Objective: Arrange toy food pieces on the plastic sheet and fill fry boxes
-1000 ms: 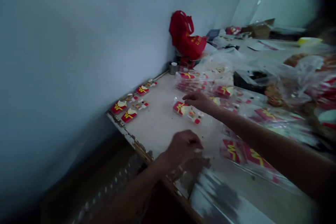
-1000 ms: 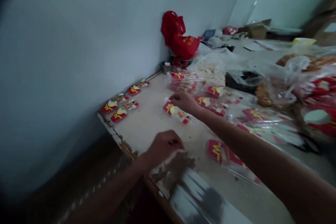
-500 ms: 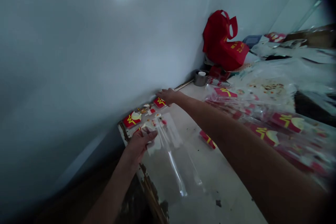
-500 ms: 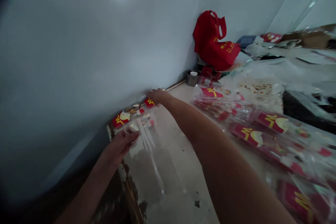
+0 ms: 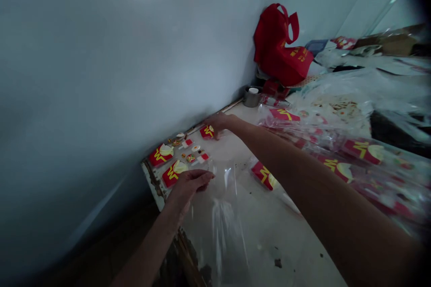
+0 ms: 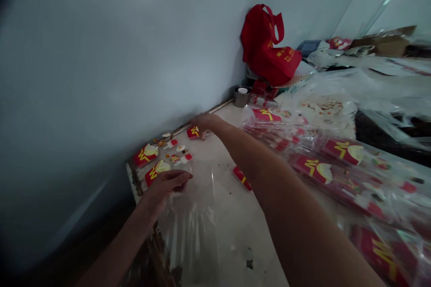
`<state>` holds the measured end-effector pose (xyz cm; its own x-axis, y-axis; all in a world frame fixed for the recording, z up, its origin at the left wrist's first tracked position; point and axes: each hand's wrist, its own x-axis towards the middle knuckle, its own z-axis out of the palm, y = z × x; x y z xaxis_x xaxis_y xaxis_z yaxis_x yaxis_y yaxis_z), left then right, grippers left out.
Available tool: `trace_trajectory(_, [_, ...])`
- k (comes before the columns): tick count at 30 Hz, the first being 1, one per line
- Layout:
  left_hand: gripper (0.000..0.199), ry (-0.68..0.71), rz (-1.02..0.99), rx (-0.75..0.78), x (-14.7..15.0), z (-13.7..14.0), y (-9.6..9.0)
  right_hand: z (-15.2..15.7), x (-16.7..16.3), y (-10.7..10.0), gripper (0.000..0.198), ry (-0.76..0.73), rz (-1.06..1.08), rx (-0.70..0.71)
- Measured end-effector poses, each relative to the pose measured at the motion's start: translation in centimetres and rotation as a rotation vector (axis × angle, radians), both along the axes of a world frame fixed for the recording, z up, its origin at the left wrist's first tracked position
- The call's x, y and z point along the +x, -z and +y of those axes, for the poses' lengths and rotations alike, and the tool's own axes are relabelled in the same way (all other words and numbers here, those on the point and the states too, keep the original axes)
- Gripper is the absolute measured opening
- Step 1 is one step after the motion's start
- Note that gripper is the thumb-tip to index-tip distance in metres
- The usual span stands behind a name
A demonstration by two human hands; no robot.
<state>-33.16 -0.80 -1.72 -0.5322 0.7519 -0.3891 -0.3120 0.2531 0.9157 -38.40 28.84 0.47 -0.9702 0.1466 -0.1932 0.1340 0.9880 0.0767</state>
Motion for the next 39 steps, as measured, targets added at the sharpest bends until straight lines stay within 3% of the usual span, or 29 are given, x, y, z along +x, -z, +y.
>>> trace_trajectory(4, [0.045,-0.059,-0.006,-0.036,1.0,0.3,0.2,-0.4,1.9,-1.8,0.092,0.112,0.113,-0.004])
trace_trajectory(9, [0.043,-0.025,0.058,-0.016,1.9,0.6,0.1,-1.9,6.5,-7.4,0.108,0.104,0.292,-0.084])
trace_trajectory(13, [0.04,0.095,0.018,0.053,2.3,0.6,0.1,-4.3,13.5,-11.4,0.106,0.029,0.293,-0.102])
trace_trajectory(18, [0.043,0.211,0.022,0.01,3.7,0.9,-0.6,-7.1,24.2,-13.9,0.101,0.067,0.25,-0.08])
trace_trajectory(22, [0.038,0.234,0.114,-0.001,5.8,1.4,-2.2,-9.5,31.2,-14.6,0.104,0.13,0.213,-0.076])
trace_trajectory(26, [0.035,0.236,0.209,0.003,8.6,1.9,-3.5,-11.9,36.2,-14.6,0.105,0.227,0.267,0.04])
trace_trajectory(35, [0.035,0.395,0.496,0.103,15.5,2.4,-5.5,-14.6,43.1,-13.4,0.105,0.358,0.401,0.323])
trace_trajectory(39, [0.034,0.467,0.571,0.074,17.4,2.2,-6.1,-15.4,45.5,-12.3,0.101,0.388,0.397,0.325])
